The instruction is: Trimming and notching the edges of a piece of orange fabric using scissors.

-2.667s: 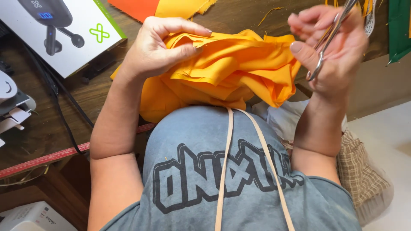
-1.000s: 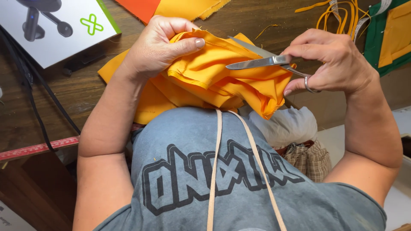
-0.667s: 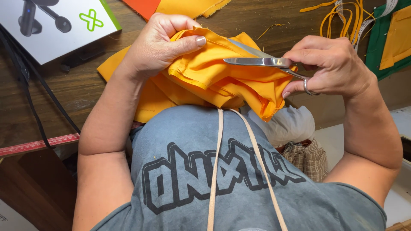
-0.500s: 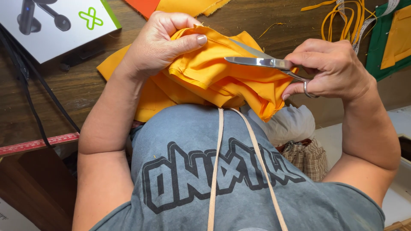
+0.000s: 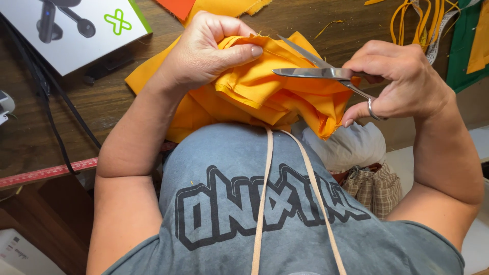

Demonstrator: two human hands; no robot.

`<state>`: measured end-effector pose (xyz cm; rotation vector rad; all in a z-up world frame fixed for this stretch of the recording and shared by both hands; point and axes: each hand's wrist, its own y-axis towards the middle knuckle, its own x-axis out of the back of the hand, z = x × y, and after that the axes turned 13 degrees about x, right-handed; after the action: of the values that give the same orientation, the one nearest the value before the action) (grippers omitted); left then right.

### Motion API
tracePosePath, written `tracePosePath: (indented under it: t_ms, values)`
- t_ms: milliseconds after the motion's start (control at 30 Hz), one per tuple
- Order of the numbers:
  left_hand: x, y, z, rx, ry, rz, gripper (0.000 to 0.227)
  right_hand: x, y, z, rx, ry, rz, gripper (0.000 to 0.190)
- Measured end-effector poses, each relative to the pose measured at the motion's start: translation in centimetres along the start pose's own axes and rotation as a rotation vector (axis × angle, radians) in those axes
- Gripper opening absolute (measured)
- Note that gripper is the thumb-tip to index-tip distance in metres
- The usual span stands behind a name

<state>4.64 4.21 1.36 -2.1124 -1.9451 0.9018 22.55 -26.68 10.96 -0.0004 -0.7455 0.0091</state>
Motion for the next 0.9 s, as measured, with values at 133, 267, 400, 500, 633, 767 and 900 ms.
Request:
tracePosePath:
  t_ms: [133, 267, 400, 500, 633, 767, 900]
  values:
    - [0.0, -0.1, 0.4, 0.003, -0.053, 0.035, 0.009, -0.2, 1.0, 0.8, 0.026, -0.022, -0.001, 0.087]
    - [0.0, -0.4, 0.3, 0.025, -0.087, 0.051, 0.01, -0.5, 1.0, 0.9, 0.024, -0.051, 0.016, 0.081]
    - [0.0, -0.4, 0.4, 0.02, -0.092, 0.056, 0.01, -0.5, 1.2, 1.3, 0.052, -0.061, 0.018, 0.067]
    - [0.0, -0.5, 0.0, -0.003, -0.039, 0.029, 0.01, -0.6, 1.2, 1.6, 0.046, -0.118, 0.019, 0.062]
    - [0.0, -0.5, -0.1, -0.038, -0.037, 0.035, 0.009, -0.4, 1.0, 1.6, 0.074, -0.116, 0.024, 0.061]
    - [0.1, -0.1, 0.5, -0.133, 0.03, -0.002, 0.007, -0.5, 0.7, 1.7, 0.037, -0.149, 0.028, 0.056]
    - [-0.2, 0.1, 0.7, -0.13, 0.067, -0.038, 0.008, -0.2, 1.0, 1.8, 0.021, -0.131, 0.025, 0.067]
